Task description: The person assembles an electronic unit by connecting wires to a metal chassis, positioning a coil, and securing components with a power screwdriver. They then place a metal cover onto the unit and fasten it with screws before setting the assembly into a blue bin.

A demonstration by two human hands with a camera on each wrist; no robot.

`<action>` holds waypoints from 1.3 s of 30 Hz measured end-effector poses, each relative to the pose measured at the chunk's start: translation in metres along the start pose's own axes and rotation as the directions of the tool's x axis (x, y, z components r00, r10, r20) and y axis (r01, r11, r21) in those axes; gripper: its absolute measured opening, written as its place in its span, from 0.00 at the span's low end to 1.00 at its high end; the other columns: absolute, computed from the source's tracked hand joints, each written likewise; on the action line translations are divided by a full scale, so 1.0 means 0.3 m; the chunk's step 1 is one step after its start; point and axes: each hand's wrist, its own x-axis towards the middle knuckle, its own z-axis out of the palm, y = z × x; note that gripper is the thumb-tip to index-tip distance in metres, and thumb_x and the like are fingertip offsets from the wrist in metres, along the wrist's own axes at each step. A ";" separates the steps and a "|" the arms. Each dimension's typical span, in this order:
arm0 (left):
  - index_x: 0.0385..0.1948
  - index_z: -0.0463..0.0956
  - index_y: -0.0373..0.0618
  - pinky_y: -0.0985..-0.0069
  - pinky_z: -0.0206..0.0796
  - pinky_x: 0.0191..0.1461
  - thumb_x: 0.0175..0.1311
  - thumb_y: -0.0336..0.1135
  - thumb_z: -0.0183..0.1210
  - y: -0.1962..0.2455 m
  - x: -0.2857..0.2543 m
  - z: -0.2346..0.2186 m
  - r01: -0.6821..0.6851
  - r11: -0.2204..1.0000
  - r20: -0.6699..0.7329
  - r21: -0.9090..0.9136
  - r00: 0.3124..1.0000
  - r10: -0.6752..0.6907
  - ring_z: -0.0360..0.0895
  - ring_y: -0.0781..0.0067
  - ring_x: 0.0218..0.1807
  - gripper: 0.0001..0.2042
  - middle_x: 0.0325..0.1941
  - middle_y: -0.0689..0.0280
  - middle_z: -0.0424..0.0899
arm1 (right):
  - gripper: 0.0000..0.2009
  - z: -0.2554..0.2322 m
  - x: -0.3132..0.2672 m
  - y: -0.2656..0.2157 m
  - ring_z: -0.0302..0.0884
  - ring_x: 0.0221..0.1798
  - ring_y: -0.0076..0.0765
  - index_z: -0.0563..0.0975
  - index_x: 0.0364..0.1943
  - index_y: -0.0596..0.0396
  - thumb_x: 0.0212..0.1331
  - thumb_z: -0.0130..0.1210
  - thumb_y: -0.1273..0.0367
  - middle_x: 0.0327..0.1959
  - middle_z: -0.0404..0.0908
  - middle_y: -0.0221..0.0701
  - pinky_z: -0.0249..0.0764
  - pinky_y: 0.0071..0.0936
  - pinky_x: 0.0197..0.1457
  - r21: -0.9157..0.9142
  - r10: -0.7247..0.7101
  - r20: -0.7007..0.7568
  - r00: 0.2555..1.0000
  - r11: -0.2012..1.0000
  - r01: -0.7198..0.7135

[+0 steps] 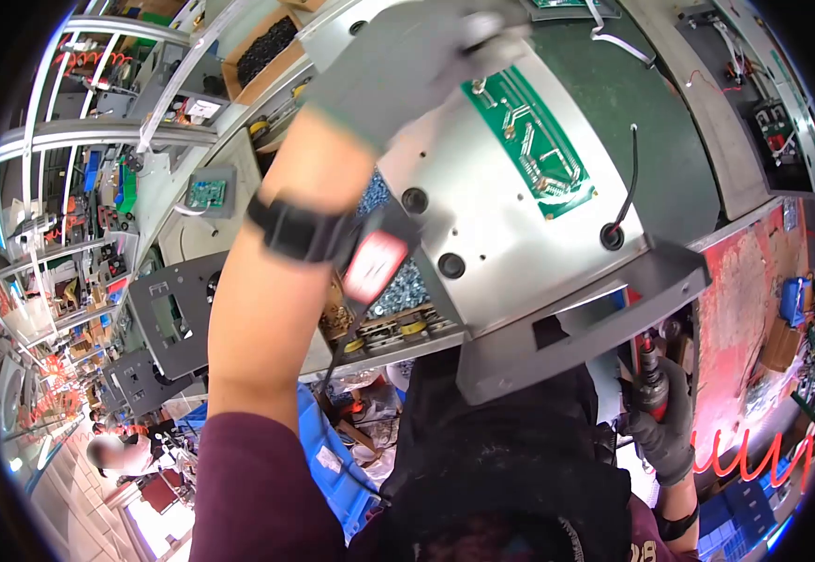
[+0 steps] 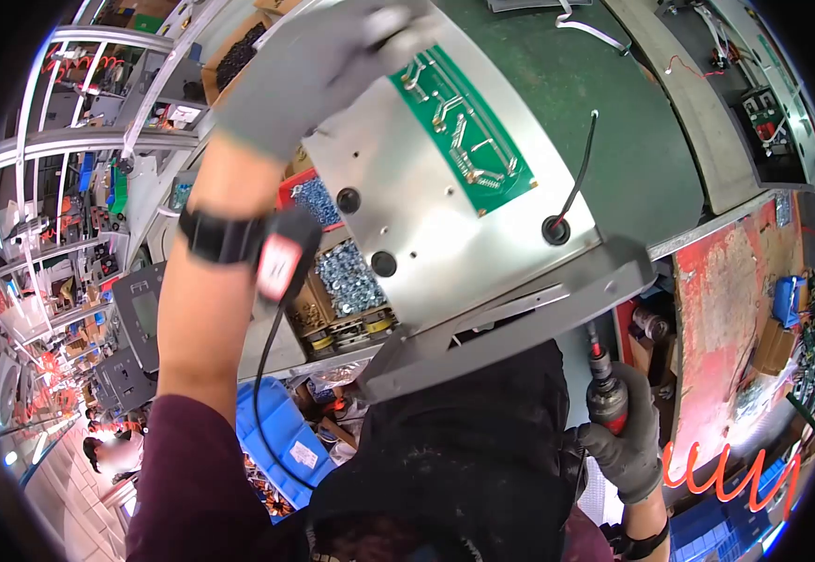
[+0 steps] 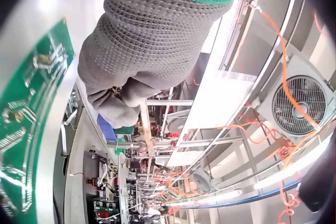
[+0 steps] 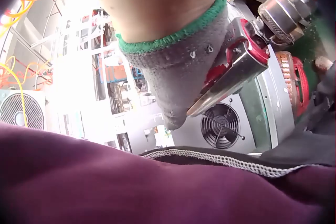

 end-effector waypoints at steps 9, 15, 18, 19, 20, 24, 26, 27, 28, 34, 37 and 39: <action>0.42 0.73 0.36 0.86 0.59 0.21 0.66 0.47 0.53 0.539 -0.699 -0.066 0.612 -0.440 0.643 -0.658 0.152 -0.750 0.70 0.80 0.22 0.19 0.27 0.64 0.77 | 0.33 0.278 -0.093 -0.079 0.79 0.36 0.52 0.67 0.52 0.56 0.45 0.67 0.53 0.34 0.79 0.42 0.73 0.37 0.38 -0.077 -0.164 0.346 0.924 0.976 0.202; 0.39 0.72 0.39 0.85 0.51 0.18 0.64 0.57 0.52 0.675 -0.767 0.003 0.526 -0.539 0.732 -0.658 0.280 -0.621 0.59 0.82 0.16 0.24 0.18 0.68 0.69 | 0.31 0.416 -0.131 -0.141 0.77 0.35 0.58 0.67 0.52 0.53 0.46 0.67 0.56 0.32 0.79 0.44 0.72 0.42 0.35 -0.108 -0.198 0.382 0.903 0.961 0.256; 0.38 0.72 0.39 0.85 0.48 0.18 0.64 0.58 0.51 0.702 -0.767 -0.005 0.567 -0.525 0.755 -0.635 0.312 -0.576 0.57 0.83 0.15 0.25 0.17 0.69 0.68 | 0.30 0.447 -0.156 -0.120 0.77 0.34 0.58 0.67 0.52 0.52 0.46 0.66 0.55 0.30 0.79 0.44 0.71 0.43 0.34 -0.086 -0.230 0.354 0.906 0.957 0.277; 0.37 0.73 0.37 0.86 0.48 0.18 0.66 0.56 0.49 0.719 -0.745 -0.003 0.586 -0.493 0.727 -0.643 0.265 -0.633 0.58 0.84 0.15 0.25 0.18 0.69 0.69 | 0.30 0.454 -0.165 -0.112 0.77 0.34 0.58 0.67 0.52 0.52 0.47 0.66 0.55 0.30 0.78 0.44 0.71 0.43 0.33 -0.082 -0.240 0.343 0.908 0.955 0.284; 0.35 0.75 0.35 0.88 0.49 0.18 0.67 0.55 0.48 0.728 -0.735 -0.002 0.607 -0.461 0.694 -0.647 0.219 -0.686 0.58 0.86 0.15 0.25 0.18 0.70 0.70 | 0.30 0.461 -0.171 -0.106 0.77 0.34 0.58 0.67 0.52 0.52 0.47 0.66 0.55 0.30 0.78 0.44 0.71 0.43 0.33 -0.077 -0.237 0.333 0.913 0.958 0.276; 0.36 0.72 0.40 0.86 0.48 0.16 0.67 0.56 0.48 0.741 -0.745 0.010 0.713 -0.419 0.715 -0.563 0.166 -0.679 0.55 0.83 0.12 0.23 0.13 0.70 0.67 | 0.29 0.479 -0.193 -0.084 0.77 0.32 0.58 0.67 0.51 0.51 0.47 0.66 0.55 0.28 0.78 0.45 0.71 0.45 0.32 -0.108 -0.176 0.313 0.933 0.970 0.219; 0.35 0.72 0.40 0.85 0.48 0.16 0.68 0.54 0.47 0.760 -0.739 0.050 0.541 -0.508 0.688 -0.670 0.195 -0.699 0.54 0.83 0.10 0.22 0.12 0.71 0.66 | 0.29 0.480 -0.202 -0.072 0.77 0.32 0.58 0.67 0.51 0.51 0.47 0.65 0.55 0.27 0.78 0.45 0.71 0.45 0.32 -0.104 -0.168 0.289 0.942 0.973 0.205; 0.35 0.73 0.40 0.85 0.49 0.16 0.68 0.55 0.47 0.761 -0.746 0.060 0.540 -0.511 0.694 -0.669 0.207 -0.689 0.55 0.83 0.11 0.22 0.13 0.71 0.67 | 0.29 0.478 -0.206 -0.067 0.77 0.32 0.58 0.67 0.51 0.51 0.47 0.65 0.55 0.27 0.78 0.45 0.71 0.46 0.32 -0.097 -0.166 0.284 0.944 0.975 0.201; 0.35 0.73 0.40 0.85 0.49 0.16 0.68 0.55 0.47 0.764 -0.746 0.066 0.551 -0.510 0.700 -0.661 0.208 -0.683 0.55 0.83 0.11 0.22 0.13 0.71 0.67 | 0.29 0.477 -0.210 -0.061 0.77 0.32 0.59 0.67 0.51 0.52 0.47 0.65 0.55 0.27 0.78 0.45 0.71 0.46 0.32 -0.089 -0.164 0.281 0.946 0.976 0.196; 0.38 0.73 0.37 0.86 0.50 0.18 0.68 0.53 0.48 0.789 -0.706 0.085 0.620 -0.423 0.652 -0.661 0.196 -0.732 0.58 0.84 0.14 0.22 0.16 0.72 0.69 | 0.29 0.451 -0.219 -0.052 0.78 0.33 0.57 0.67 0.51 0.54 0.50 0.63 0.54 0.28 0.79 0.46 0.72 0.44 0.35 -0.080 -0.065 0.316 0.947 0.992 0.095; 0.44 0.72 0.33 0.86 0.52 0.20 0.71 0.51 0.43 0.812 -0.676 0.079 0.818 -0.102 0.540 -0.566 0.274 -0.796 0.59 0.85 0.15 0.24 0.17 0.72 0.68 | 0.31 0.435 -0.210 -0.028 0.79 0.37 0.55 0.66 0.54 0.56 0.51 0.62 0.53 0.30 0.79 0.46 0.73 0.41 0.39 0.064 -0.034 0.403 0.915 0.998 0.009; 0.44 0.71 0.33 0.86 0.52 0.21 0.71 0.51 0.42 0.800 -0.690 0.088 0.807 -0.122 0.577 -0.578 0.299 -0.760 0.59 0.85 0.15 0.24 0.18 0.72 0.68 | 0.32 0.425 -0.204 0.000 0.79 0.38 0.54 0.65 0.55 0.57 0.51 0.61 0.52 0.31 0.79 0.46 0.73 0.40 0.41 0.162 -0.043 0.427 0.903 0.986 -0.030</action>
